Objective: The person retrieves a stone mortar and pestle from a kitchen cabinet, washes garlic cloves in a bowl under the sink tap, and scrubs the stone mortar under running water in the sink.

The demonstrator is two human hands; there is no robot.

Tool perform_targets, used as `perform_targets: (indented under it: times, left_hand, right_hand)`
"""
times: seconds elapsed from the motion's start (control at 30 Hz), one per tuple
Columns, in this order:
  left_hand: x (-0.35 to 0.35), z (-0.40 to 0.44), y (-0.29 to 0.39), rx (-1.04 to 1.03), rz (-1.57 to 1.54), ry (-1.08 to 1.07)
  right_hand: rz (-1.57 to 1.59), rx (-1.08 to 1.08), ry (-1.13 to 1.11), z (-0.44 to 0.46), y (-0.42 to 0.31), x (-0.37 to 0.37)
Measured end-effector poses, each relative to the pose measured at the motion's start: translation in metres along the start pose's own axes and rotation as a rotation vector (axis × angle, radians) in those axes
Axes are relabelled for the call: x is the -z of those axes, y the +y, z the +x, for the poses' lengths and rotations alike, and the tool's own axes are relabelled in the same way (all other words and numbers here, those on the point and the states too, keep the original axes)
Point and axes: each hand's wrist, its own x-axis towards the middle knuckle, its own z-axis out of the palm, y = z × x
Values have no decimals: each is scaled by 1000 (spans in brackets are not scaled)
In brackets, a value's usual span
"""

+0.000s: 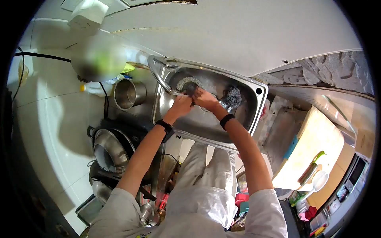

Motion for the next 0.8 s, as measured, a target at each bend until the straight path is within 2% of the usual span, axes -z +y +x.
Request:
perform_targets:
  times: [0.03,0.07,0.1,0.13,0.2,0.23,0.3,0.37,0.43,0.47,0.53,0.57,0.6,0.63,0.67,0.73,0.77,0.8]
  left_hand:
    - [0,4,1,0,1,1]
    - [-1,10,1,14,12,-115]
    - [-1,13,1,27,23,-231]
    - [-2,12,1,27,23,-231]
    - [0,9,5,-11,51,-30]
    - [4,7,6,-12,51,-30]
    - [12,2,3,-102,4,150]
    - [3,-1,-4,-67,19,98]
    - [8,0,1,-33,30,47]
    - [10,-1,4,10,52,-3]
    - [5,-2,10,57,75,-49]
    - [-1,-2,14,94,39,86]
    - [-2,1,18,132,3,222]
    - [-3,4,20,132,2,222]
    - [-5,7,22,108,-53,275]
    - [2,12,32,92,-113,327]
    - [10,18,38,231,-354,173]
    - [11,23,40,367,-592,17]
  right_hand:
    - [133,32,53,1,9,-2]
    - [266,65,107,4,18,-5]
    - [118,149,233,7,27,-11]
    - [117,148,233,15,31,3]
    - [-287,372,-250,24,38,24]
    - [-250,298,-242,26,37,6]
    - [-198,264,-172,24,34,5]
    - [-148,232,-106,26,28,12]
    - [-123,202,-322,26,23,16]
    - [-121,201,-325,21,21,19]
    - [-62,161,-184,9,25,26]
    - [-66,162,-183,5,27,30]
    - [-10,151,27,3,28,33]
    - [49,138,236,1,28,35]
    - [52,139,234,0,27,37]
    - [412,-61,286,4,27,54]
    - [263,-134,-57,8,31,67]
    - [260,-130,-57,12,35,71]
